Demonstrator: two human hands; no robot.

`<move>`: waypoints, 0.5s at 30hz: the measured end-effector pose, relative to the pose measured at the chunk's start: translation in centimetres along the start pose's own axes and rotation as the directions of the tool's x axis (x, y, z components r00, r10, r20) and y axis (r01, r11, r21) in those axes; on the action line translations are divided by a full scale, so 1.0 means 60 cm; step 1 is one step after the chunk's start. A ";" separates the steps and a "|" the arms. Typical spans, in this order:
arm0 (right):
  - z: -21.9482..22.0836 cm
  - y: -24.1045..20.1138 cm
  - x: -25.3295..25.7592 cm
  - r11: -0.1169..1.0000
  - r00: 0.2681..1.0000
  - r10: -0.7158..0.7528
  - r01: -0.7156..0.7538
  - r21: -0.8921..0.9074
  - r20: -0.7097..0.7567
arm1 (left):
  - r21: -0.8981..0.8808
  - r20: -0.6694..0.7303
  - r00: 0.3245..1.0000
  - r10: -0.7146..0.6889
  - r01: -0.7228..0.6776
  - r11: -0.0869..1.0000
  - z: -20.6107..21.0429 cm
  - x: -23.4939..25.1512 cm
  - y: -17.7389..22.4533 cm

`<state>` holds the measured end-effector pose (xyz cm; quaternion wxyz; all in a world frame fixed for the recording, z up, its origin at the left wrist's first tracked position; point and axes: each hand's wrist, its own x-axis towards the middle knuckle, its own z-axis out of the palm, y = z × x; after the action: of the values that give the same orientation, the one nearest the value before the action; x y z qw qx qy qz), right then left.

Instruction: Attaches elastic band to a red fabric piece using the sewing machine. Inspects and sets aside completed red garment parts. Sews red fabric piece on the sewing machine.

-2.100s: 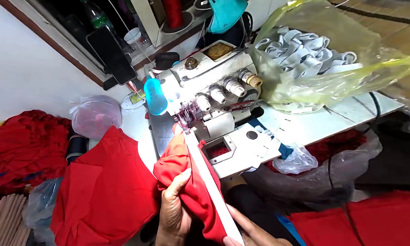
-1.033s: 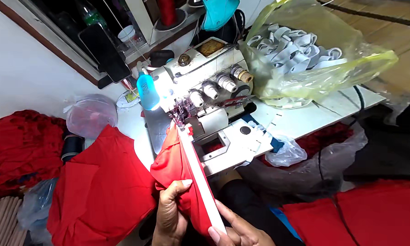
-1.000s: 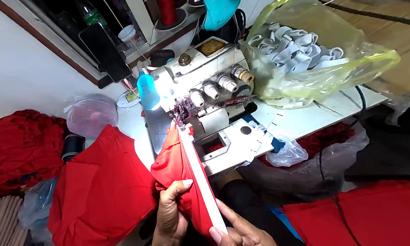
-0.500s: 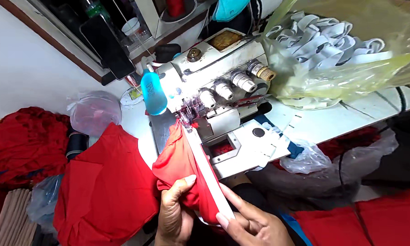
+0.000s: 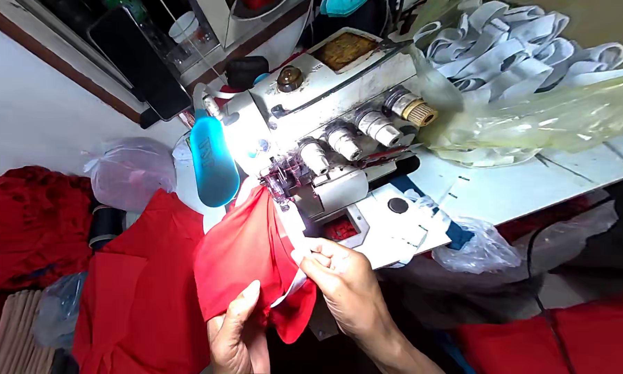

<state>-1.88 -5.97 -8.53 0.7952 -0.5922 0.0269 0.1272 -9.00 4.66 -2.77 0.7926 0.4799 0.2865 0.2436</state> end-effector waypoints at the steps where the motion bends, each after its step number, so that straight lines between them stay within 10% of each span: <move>1: 0.003 0.001 0.003 1.000 1.000 0.001 -0.001 -0.011 -0.010 | 0.057 -0.003 1.000 0.019 -0.019 0.998 -0.003 0.001 0.000; 4: 0.007 0.001 0.010 0.999 0.999 -0.013 0.011 -0.051 -0.032 | 0.353 0.031 0.984 0.178 -0.177 0.919 -0.021 0.002 0.005; 9: 0.006 -0.003 0.017 0.997 0.999 -0.006 0.003 -0.081 -0.034 | 0.739 0.201 0.826 0.527 -0.481 0.472 -0.031 0.038 0.059; 13: 0.003 -0.002 0.018 0.995 0.999 -0.001 -0.002 -0.099 -0.038 | 0.884 0.282 0.797 0.534 -0.432 0.177 -0.043 0.114 0.088; 15: 0.000 -0.006 0.020 0.993 1.000 0.007 -0.010 -0.115 -0.027 | 0.768 0.536 0.688 0.489 -0.638 0.056 -0.049 0.104 0.065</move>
<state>-0.64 -5.83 -8.45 0.7586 -0.6387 0.0325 0.1243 -6.97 12.28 -1.74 0.2260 0.9235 0.1061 0.2913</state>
